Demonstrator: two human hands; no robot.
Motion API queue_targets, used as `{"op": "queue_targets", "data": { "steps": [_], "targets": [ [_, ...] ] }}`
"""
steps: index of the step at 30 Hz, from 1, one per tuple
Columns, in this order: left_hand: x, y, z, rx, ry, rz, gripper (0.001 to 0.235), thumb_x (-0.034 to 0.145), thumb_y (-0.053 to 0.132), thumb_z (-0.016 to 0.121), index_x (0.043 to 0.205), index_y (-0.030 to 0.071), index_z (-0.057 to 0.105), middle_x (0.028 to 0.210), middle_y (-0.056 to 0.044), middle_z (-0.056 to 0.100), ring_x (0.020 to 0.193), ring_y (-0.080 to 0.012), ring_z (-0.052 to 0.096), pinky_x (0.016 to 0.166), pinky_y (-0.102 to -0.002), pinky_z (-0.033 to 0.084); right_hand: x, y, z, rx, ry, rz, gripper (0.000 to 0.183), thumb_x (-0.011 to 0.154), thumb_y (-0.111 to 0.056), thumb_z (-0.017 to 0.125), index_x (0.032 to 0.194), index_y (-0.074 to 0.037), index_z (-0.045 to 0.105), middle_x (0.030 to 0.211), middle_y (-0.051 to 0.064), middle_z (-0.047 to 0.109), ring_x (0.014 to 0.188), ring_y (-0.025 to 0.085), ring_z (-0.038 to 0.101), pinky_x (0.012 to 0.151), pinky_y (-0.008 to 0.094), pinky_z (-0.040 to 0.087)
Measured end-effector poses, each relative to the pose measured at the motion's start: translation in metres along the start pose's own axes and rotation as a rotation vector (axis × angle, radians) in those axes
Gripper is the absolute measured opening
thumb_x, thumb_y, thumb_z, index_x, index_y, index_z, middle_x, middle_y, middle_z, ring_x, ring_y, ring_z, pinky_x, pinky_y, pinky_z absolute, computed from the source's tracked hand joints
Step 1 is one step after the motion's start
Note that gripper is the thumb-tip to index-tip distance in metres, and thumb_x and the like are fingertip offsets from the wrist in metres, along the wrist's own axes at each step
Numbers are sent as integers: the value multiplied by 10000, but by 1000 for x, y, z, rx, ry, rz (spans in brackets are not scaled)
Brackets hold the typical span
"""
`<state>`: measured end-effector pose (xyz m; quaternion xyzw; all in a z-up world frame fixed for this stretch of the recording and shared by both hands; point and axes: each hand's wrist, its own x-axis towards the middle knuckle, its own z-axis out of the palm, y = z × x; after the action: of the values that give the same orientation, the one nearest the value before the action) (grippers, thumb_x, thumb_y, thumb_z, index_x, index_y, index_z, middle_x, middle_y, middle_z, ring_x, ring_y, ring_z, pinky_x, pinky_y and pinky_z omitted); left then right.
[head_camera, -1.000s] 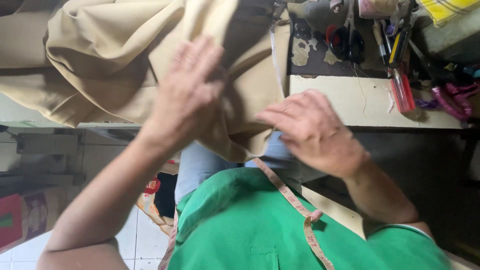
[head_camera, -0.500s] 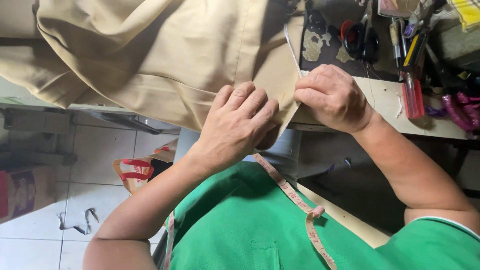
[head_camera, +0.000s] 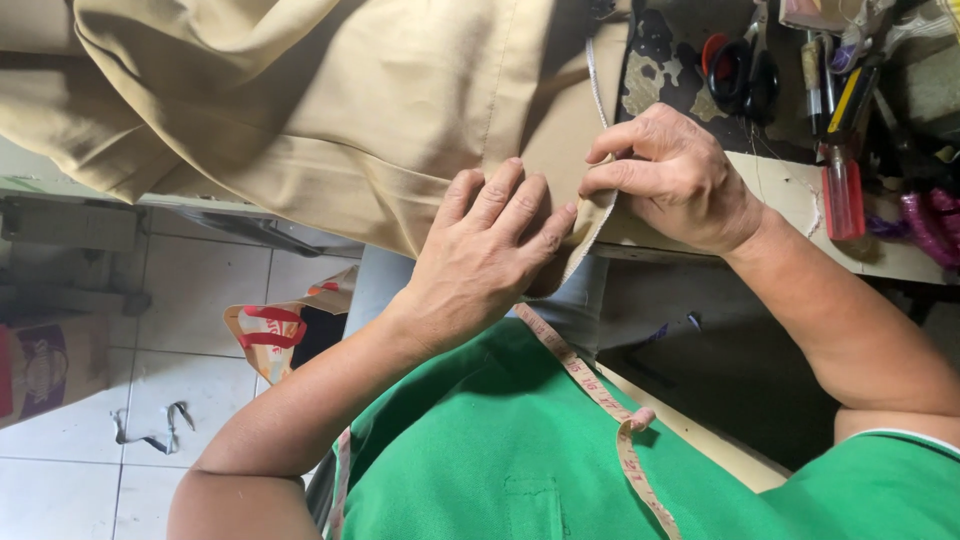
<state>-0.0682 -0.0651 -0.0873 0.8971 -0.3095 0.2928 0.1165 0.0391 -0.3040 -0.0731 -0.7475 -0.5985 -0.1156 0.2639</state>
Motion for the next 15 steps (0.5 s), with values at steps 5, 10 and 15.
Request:
{"op": "queue_targets", "data": {
  "steps": [5,10,15],
  "targets": [
    [-6,2,5,-48,-30,-10,272,1053,204,595,1307,109,576,1270,-155,582,1245,-356,582,1001,-512,438,-7,4,-3,19,-102,114,148,1003,76,709,1051,-56,756,1144,136,676,933,280,626,879,413,471],
    [-13,16,11,-128,13,-48,364,1029,359,702,1249,80,620,1244,-158,615,1231,-329,605,1056,-560,421,-4,8,-3,59,-154,142,247,942,136,680,1035,-81,753,1164,120,664,941,251,619,869,405,431],
    [-13,27,3,-47,-4,-95,447,867,365,714,1214,102,611,979,-13,540,842,-204,506,766,-365,363,6,4,3,85,-28,-4,162,1034,134,633,940,23,704,955,157,623,727,258,571,677,390,419]
  ]
}}
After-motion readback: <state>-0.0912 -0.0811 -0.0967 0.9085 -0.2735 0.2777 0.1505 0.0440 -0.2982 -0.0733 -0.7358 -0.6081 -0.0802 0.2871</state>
